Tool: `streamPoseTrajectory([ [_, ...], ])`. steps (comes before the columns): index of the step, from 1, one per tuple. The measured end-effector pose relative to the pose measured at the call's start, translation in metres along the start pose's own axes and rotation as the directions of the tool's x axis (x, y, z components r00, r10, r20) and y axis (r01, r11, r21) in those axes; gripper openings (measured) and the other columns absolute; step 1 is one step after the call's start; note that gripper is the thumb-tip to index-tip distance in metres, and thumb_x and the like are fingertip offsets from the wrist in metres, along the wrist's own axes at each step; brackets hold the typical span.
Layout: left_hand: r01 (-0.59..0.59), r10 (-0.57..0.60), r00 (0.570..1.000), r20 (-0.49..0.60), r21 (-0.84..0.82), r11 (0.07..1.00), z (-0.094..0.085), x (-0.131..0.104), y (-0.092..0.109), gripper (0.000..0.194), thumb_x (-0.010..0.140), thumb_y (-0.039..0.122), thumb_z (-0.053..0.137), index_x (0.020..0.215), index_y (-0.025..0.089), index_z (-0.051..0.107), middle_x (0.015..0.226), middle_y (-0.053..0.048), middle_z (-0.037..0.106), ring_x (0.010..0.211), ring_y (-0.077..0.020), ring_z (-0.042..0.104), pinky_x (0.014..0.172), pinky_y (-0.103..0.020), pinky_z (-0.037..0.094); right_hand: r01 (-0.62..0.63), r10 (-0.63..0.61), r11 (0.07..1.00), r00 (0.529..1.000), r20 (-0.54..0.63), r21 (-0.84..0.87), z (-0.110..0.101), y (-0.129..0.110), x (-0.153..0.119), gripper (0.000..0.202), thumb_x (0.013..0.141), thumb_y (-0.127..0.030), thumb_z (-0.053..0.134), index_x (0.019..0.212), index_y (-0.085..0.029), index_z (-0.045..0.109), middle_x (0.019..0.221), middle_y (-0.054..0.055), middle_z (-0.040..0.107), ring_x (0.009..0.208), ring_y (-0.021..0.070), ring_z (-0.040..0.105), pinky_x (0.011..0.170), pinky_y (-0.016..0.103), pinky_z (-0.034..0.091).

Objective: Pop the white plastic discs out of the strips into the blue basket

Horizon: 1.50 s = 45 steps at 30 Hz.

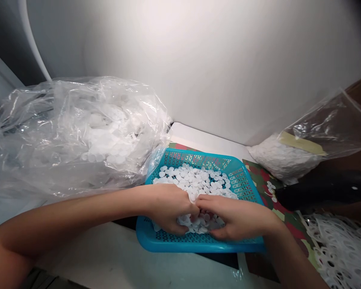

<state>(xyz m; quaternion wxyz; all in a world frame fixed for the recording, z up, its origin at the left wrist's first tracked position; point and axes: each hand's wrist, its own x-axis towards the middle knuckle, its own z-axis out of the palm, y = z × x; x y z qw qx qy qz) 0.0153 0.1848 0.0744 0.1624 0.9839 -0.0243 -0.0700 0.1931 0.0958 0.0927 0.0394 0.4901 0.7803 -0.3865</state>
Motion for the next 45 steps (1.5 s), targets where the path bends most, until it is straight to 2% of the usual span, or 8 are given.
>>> streamPoseTrajectory([
  [6,0.007,-0.006,0.999,0.043,-0.023,1.000,-0.002,0.000,0.000,0.021,0.069,0.029,0.058,0.089,0.025,0.063,0.062,0.000,0.061,0.049,-0.0144,0.050,0.042,-0.025,0.026,0.015,-0.018,0.999,0.996,-0.090,-0.034,0.007,0.003,0.008,0.010,0.073,-0.014,0.053,0.082,-0.018,0.055,0.087,0.002,0.056,0.080,0.0155,0.051,0.071,0.025,0.039],
  [10,0.039,-0.039,0.998,0.044,0.010,0.999,-0.001,0.000,0.000,0.017,0.072,0.031,0.054,0.082,0.021,0.063,0.058,-0.001,0.059,0.047,-0.0141,0.048,0.041,-0.025,0.023,0.015,-0.020,0.999,0.990,-0.138,-0.036,0.009,0.004,0.011,0.005,0.079,-0.016,0.050,0.079,-0.018,0.055,0.079,0.000,0.059,0.074,0.0135,0.051,0.067,0.024,0.037],
  [15,0.058,-0.058,0.998,0.030,0.003,0.998,0.000,0.000,0.001,0.020,0.072,0.031,0.052,0.086,0.020,0.061,0.059,-0.001,0.059,0.046,-0.0140,0.047,0.039,-0.025,0.023,-0.012,0.010,1.000,0.987,-0.161,-0.011,0.008,0.005,0.013,0.007,0.081,-0.017,0.048,0.075,-0.017,0.052,0.073,-0.001,0.058,0.066,0.0116,0.050,0.059,0.022,0.035],
  [25,0.034,-0.036,0.999,0.034,0.071,0.997,0.004,0.001,-0.002,0.019,0.072,0.035,0.053,0.081,0.021,0.061,0.057,-0.002,0.058,0.044,-0.0149,0.045,0.038,-0.026,0.021,-0.011,0.007,1.000,0.988,-0.152,-0.027,0.009,0.006,0.010,0.005,0.082,-0.017,0.047,0.082,-0.019,0.051,0.080,0.000,0.059,0.070,0.0124,0.050,0.062,0.023,0.036],
  [33,0.104,-0.103,0.994,0.037,-0.035,0.994,0.001,0.000,0.000,0.023,0.071,0.033,0.055,0.090,0.020,0.056,0.065,-0.002,0.059,0.050,-0.0147,0.050,0.043,-0.025,0.031,0.025,-0.021,0.999,0.986,-0.166,0.022,0.005,0.001,0.012,0.007,0.080,-0.012,0.045,0.078,-0.018,0.049,0.077,0.000,0.056,0.068,0.0121,0.048,0.060,0.022,0.035],
  [42,0.070,-0.071,0.995,0.070,0.025,0.997,0.000,0.001,0.000,0.021,0.069,0.033,0.054,0.083,0.019,0.062,0.060,-0.003,0.060,0.046,-0.0151,0.047,0.039,-0.025,0.024,-0.010,0.014,1.000,0.989,-0.148,0.026,0.006,0.002,0.012,0.006,0.081,-0.016,0.046,0.081,-0.018,0.052,0.076,0.001,0.058,0.067,0.0127,0.050,0.060,0.023,0.036],
  [45,0.062,-0.064,0.996,0.066,0.030,0.998,-0.002,0.001,0.001,0.020,0.069,0.033,0.055,0.081,0.019,0.063,0.060,-0.004,0.061,0.046,-0.0155,0.047,0.039,-0.025,0.026,-0.007,0.013,0.999,0.989,-0.145,0.037,0.007,0.003,0.012,0.006,0.081,-0.017,0.047,0.082,-0.018,0.053,0.078,0.001,0.059,0.068,0.0129,0.050,0.059,0.023,0.036],
])
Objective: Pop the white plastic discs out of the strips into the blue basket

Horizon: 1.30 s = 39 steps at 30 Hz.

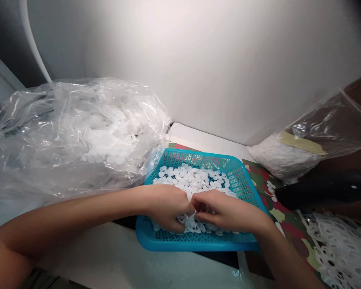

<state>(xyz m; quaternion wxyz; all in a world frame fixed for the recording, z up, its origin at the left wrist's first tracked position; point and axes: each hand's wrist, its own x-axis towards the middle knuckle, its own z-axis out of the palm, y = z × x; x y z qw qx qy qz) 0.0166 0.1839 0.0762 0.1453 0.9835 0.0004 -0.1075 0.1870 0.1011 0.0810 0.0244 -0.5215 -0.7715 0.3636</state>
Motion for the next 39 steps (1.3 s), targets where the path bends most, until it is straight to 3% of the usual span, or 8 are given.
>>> streamPoseTrajectory([
  [10,-0.035,0.034,0.999,-0.014,-0.032,0.999,0.0002,-0.0006,-0.0006,0.022,0.067,0.028,0.055,0.086,0.021,0.064,0.057,-0.002,0.059,0.045,-0.0156,0.047,0.040,-0.027,0.026,-0.010,0.009,0.999,1.000,0.005,0.035,0.0012,-0.0008,0.0010,0.009,0.081,-0.019,0.047,0.083,-0.017,0.055,0.076,0.001,0.059,0.066,0.0126,0.051,0.058,0.023,0.036],
  [20,0.000,0.000,1.000,0.006,0.009,1.000,0.0001,-0.0010,0.0005,0.022,0.067,0.031,0.056,0.086,0.020,0.060,0.060,-0.003,0.058,0.047,-0.0163,0.049,0.039,-0.026,0.026,-0.043,0.043,0.999,0.998,0.037,0.008,0.0013,0.0006,0.0014,0.018,0.073,-0.032,0.060,0.080,-0.018,0.052,0.077,-0.001,0.056,0.069,0.0132,0.049,0.058,0.022,0.034],
  [30,-0.047,0.046,0.998,-0.033,-0.029,0.998,0.0023,-0.0022,-0.0024,0.031,0.070,0.030,0.055,0.101,0.026,0.054,0.068,-0.001,0.061,0.052,-0.0172,0.053,0.043,-0.026,0.029,0.030,-0.029,0.999,0.993,0.117,-0.009,-0.0058,0.0014,-0.0037,0.025,0.066,-0.012,0.055,0.090,-0.019,0.053,0.090,0.002,0.053,0.080,0.0164,0.048,0.067,0.025,0.037],
  [39,0.011,-0.010,1.000,-0.030,0.032,0.999,0.0026,-0.0008,0.0006,0.017,0.075,0.025,0.052,0.090,0.023,0.059,0.063,-0.002,0.061,0.045,-0.0153,0.050,0.038,-0.025,0.026,0.107,-0.106,0.994,0.993,0.051,-0.021,-0.0013,0.0029,0.0026,0.006,0.083,-0.022,0.050,0.082,-0.018,0.055,0.082,0.001,0.056,0.077,0.0151,0.050,0.069,0.025,0.037],
])
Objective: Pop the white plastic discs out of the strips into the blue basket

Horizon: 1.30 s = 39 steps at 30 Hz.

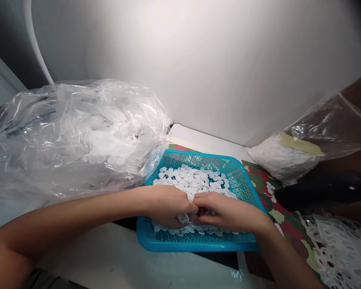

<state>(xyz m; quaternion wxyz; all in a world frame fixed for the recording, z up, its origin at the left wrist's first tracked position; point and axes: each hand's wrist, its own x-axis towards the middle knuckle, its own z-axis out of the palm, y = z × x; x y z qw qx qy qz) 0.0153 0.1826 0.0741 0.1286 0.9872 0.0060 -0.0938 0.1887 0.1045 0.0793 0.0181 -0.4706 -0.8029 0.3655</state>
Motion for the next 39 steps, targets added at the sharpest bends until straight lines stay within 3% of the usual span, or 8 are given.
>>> streamPoseTrajectory([
  [11,0.016,-0.016,1.000,-0.003,-0.002,1.000,0.0004,0.0010,0.0006,0.027,0.079,0.037,0.046,0.082,0.017,0.064,0.060,-0.005,0.062,0.046,-0.0154,0.050,0.041,-0.025,0.028,-0.090,0.089,0.995,0.995,-0.043,-0.029,0.0017,-0.0031,-0.0030,0.013,0.087,-0.024,0.041,0.082,-0.018,0.051,0.081,0.002,0.056,0.073,0.0137,0.049,0.065,0.025,0.038],
  [15,-0.036,0.034,0.999,-0.032,-0.048,0.998,0.0009,0.0004,-0.0007,0.026,0.077,0.040,0.050,0.078,0.020,0.065,0.058,-0.003,0.061,0.045,-0.0139,0.047,0.040,-0.025,0.026,-0.122,0.122,0.992,0.992,-0.019,-0.001,-0.0008,-0.0042,-0.0058,0.007,0.081,-0.024,0.048,0.084,-0.019,0.051,0.081,0.001,0.056,0.072,0.0134,0.049,0.059,0.024,0.036],
  [20,-0.033,0.031,0.999,-0.018,-0.068,0.997,0.0007,0.0005,-0.0016,0.021,0.073,0.036,0.052,0.074,0.020,0.064,0.056,-0.002,0.059,0.044,-0.0128,0.045,0.039,-0.025,0.023,-0.137,0.137,0.991,0.990,-0.023,0.002,0.0013,-0.0019,-0.0035,0.013,0.075,-0.028,0.057,0.080,-0.019,0.050,0.080,0.000,0.054,0.070,0.0132,0.048,0.057,0.023,0.034],
  [25,-0.014,0.014,1.000,0.001,-0.034,0.999,0.0013,0.0011,-0.0027,0.019,0.068,0.032,0.056,0.081,0.021,0.064,0.057,-0.001,0.059,0.043,-0.0134,0.043,0.039,-0.025,0.021,-0.121,0.121,0.993,0.992,-0.039,-0.011,0.0053,0.0004,-0.0006,0.004,0.077,-0.021,0.052,0.078,-0.018,0.049,0.079,0.000,0.054,0.070,0.0129,0.047,0.059,0.023,0.035],
  [32,-0.018,0.018,1.000,0.000,0.014,1.000,0.0032,0.0018,-0.0020,0.022,0.076,0.035,0.050,0.082,0.019,0.063,0.058,-0.003,0.059,0.044,-0.0135,0.045,0.040,-0.025,0.022,-0.034,0.034,0.998,0.999,-0.012,-0.044,0.0011,-0.0005,-0.0020,0.003,0.081,-0.017,0.048,0.080,-0.017,0.051,0.084,0.002,0.057,0.077,0.0142,0.050,0.069,0.025,0.037],
  [39,-0.025,0.025,0.999,-0.022,0.027,0.999,0.0035,0.0020,-0.0018,0.021,0.077,0.036,0.051,0.082,0.021,0.063,0.060,-0.002,0.061,0.046,-0.0140,0.049,0.040,-0.025,0.022,-0.028,0.027,0.997,1.000,-0.006,-0.073,0.0007,-0.0012,-0.0030,0.007,0.083,-0.017,0.045,0.081,-0.017,0.053,0.085,0.003,0.057,0.078,0.0149,0.051,0.069,0.026,0.039],
])
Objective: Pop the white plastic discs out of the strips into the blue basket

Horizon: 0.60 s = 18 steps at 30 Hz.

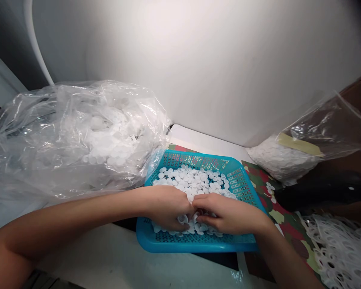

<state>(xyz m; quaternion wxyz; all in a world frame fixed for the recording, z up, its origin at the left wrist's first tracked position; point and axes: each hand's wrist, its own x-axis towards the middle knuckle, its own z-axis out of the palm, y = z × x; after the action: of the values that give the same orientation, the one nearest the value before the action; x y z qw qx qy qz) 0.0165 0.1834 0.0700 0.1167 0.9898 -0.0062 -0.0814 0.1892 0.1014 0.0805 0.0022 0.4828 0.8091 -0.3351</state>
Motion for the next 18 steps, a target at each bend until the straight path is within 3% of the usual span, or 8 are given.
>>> streamPoseTrajectory([
  [7,-0.011,0.011,1.000,-0.011,0.025,1.000,0.0007,-0.0005,0.0002,0.021,0.077,0.036,0.050,0.081,0.021,0.063,0.060,-0.003,0.062,0.046,-0.0145,0.051,0.040,-0.026,0.022,0.029,-0.029,1.000,0.999,0.014,-0.011,0.0000,-0.0026,-0.0017,0.014,0.080,-0.010,0.043,0.085,-0.018,0.054,0.087,0.003,0.058,0.080,0.0150,0.052,0.068,0.025,0.039],
  [14,-0.001,0.001,1.000,-0.003,0.009,1.000,-0.0002,-0.0007,0.0009,0.019,0.077,0.035,0.051,0.083,0.022,0.064,0.061,-0.002,0.063,0.046,-0.0147,0.050,0.040,-0.025,0.024,-0.042,0.042,0.999,0.999,-0.017,-0.009,0.0022,-0.0032,-0.0008,0.003,0.078,-0.018,0.048,0.080,-0.017,0.050,0.085,0.003,0.057,0.077,0.0151,0.050,0.065,0.025,0.039],
  [18,0.002,-0.002,1.000,0.004,0.001,1.000,-0.0006,0.0001,0.0007,0.020,0.077,0.036,0.050,0.081,0.022,0.064,0.060,-0.003,0.062,0.045,-0.0145,0.050,0.039,-0.025,0.021,-0.045,0.046,0.999,0.999,-0.007,0.019,0.0028,-0.0009,-0.0006,0.008,0.076,-0.023,0.053,0.081,-0.018,0.051,0.084,0.002,0.056,0.074,0.0144,0.050,0.063,0.024,0.038],
])
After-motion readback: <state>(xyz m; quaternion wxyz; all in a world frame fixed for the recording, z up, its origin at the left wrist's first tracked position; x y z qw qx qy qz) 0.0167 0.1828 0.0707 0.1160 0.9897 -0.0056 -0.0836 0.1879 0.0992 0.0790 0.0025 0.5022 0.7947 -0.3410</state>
